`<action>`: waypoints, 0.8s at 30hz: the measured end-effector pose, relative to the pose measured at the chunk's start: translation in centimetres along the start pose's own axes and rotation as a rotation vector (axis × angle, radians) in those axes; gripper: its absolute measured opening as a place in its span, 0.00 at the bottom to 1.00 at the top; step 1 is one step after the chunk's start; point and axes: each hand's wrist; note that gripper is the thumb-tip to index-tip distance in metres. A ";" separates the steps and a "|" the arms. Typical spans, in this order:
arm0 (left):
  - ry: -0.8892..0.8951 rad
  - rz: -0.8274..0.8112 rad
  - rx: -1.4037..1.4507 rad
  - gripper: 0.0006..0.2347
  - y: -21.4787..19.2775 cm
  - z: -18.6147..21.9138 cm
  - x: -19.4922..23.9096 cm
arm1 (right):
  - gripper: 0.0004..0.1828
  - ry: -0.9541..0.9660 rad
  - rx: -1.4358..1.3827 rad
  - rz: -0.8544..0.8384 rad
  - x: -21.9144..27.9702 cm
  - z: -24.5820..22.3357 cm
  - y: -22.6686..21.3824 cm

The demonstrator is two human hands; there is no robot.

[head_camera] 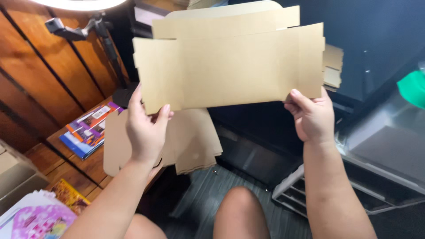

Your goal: The person picks up flat cardboard pieces from a wooden table, folds them, and places them onto a stack on a black shelf. The person repeats this process multiple times, handling the cardboard pieces by hand.

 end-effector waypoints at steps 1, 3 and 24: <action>0.006 -0.004 0.011 0.30 1.2 -0.2 -0.9 | 0.13 -0.011 0.002 0.006 -0.5 -0.9 -0.7; 0.096 -0.091 -0.005 0.29 3.7 -0.7 -2.9 | 0.08 0.004 -0.030 0.064 -1.6 -2.7 -2.1; -0.385 -0.191 -0.028 0.28 20.2 -9.4 -17.7 | 0.47 -0.153 0.421 0.229 -9.1 -4.7 -6.6</action>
Point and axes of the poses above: each hand's wrist, its own x-axis away from the middle knuckle, its own y-axis out of the palm, z = x × y, and after that the axes turned 15 degrees about x, right-handed
